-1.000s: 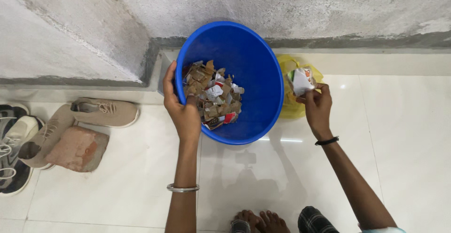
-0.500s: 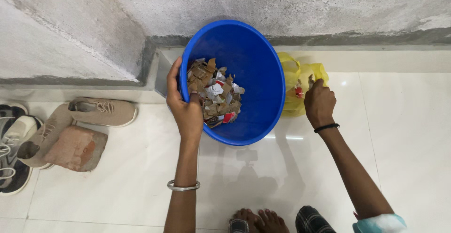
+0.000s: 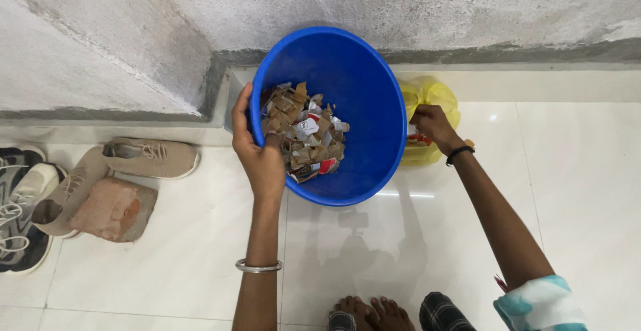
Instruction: The person transfers waste items from a blue bucket into a yellow plastic bag. They handle pieces of cardboard, paper, and a plastic bottle by hand, moving them one by one from the bucket to the bag.
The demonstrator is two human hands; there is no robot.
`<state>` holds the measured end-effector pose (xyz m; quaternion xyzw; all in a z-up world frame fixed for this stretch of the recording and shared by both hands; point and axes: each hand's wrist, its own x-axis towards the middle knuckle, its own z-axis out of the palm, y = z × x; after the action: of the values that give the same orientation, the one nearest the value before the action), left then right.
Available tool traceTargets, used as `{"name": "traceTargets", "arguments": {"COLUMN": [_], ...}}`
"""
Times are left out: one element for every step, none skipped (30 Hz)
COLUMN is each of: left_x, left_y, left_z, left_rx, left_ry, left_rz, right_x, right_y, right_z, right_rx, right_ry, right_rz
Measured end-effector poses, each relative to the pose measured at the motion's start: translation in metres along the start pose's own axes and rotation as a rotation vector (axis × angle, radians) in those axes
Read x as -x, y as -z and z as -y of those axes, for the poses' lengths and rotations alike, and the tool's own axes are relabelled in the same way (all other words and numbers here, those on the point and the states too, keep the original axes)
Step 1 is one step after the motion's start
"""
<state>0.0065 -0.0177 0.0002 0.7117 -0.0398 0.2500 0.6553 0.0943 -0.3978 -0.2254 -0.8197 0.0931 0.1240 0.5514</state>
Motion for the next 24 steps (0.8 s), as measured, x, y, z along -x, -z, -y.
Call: {"name": "traceTargets", "arguments": {"left_x": [-0.001, -0.001, -0.002, -0.002, -0.001, 0.0, 0.0, 0.0, -0.001, -0.001, 0.0, -0.001, -0.001, -0.001, 0.0, 0.001, 0.001, 0.002, 0.003, 0.004, 0.004, 0.005, 0.005, 0.006], "left_y": [-0.001, 0.0, 0.0, 0.001, 0.001, 0.001, 0.002, 0.002, 0.002, 0.002, 0.001, 0.001, -0.001, -0.002, -0.003, -0.003, -0.005, -0.006, -0.006, -0.006, -0.005, -0.004, -0.003, -0.002], "left_z": [0.001, 0.002, 0.002, 0.002, 0.002, 0.002, 0.002, 0.002, 0.001, 0.001, 0.0, 0.0, -0.001, -0.001, -0.001, -0.002, -0.002, -0.002, -0.002, -0.003, -0.003, -0.004, -0.004, -0.004], "left_rx": [0.005, 0.008, 0.012, 0.015, 0.018, 0.023, 0.021, 0.02, 0.019, 0.018, 0.017, 0.018, 0.008, -0.004, -0.015, -0.022, -0.028, -0.034, -0.025, -0.015, -0.005, -0.014, -0.023, -0.033], "left_ry": [0.004, 0.006, 0.009, 0.01, 0.011, 0.012, 0.006, 0.0, -0.006, 0.002, 0.01, 0.015, 0.009, 0.005, 0.0, -0.003, -0.005, -0.008, -0.005, -0.003, -0.001, 0.006, 0.012, 0.02], "left_rz": [-0.006, -0.014, -0.022, -0.02, -0.017, -0.015, -0.011, -0.007, -0.003, -0.001, 0.001, 0.001, 0.001, -0.001, -0.003, -0.004, -0.006, -0.007, 0.004, 0.015, 0.027, 0.032, 0.037, 0.042], "right_x": [-0.003, -0.006, -0.008, -0.008, -0.009, -0.007, -0.003, 0.001, 0.008, 0.018, 0.03, 0.042, 0.056, 0.071, 0.085, 0.098, 0.107, 0.112, 0.115, 0.115, 0.111, 0.103, 0.095, 0.087], "right_y": [-0.004, -0.007, -0.009, -0.011, -0.013, -0.013, -0.013, -0.013, -0.013, -0.011, -0.01, -0.012, -0.016, -0.022, -0.028, -0.035, -0.043, -0.051, -0.06, -0.069, -0.079, -0.089, -0.103, -0.118], "right_z": [-0.004, -0.009, -0.013, -0.018, -0.022, -0.023, -0.023, -0.018, -0.01, 0.002, 0.016, 0.035, 0.054, 0.074, 0.094, 0.113, 0.131, 0.146, 0.158, 0.167, 0.173, 0.178, 0.18, 0.18], "right_rx": [0.051, 0.101, 0.153, 0.205, 0.257, 0.351, 0.444, 0.536, 0.478, 0.42, 0.361, 0.288, 0.213, 0.137, 0.135, 0.128, 0.12, 0.158, 0.195, 0.233, 0.293, 0.352, 0.359, 0.364], "right_ry": [-0.021, -0.039, -0.054, -0.07, -0.085, 0.0, 0.086, 0.174, 0.226, 0.277, 0.328, 0.347, 0.366, 0.383, 0.47, 0.557, 0.644, 0.665, 0.686, 0.706, 0.713, 0.717, 0.777, 0.833], "right_rz": [-0.015, -0.027, -0.017, -0.005, 0.006, -0.08, -0.166, -0.252, -0.313, -0.373, -0.433, -0.495, -0.556, -0.613, -0.626, -0.636, -0.645, -0.555, -0.464, -0.374, -0.218, -0.061, 0.099, 0.26]}}
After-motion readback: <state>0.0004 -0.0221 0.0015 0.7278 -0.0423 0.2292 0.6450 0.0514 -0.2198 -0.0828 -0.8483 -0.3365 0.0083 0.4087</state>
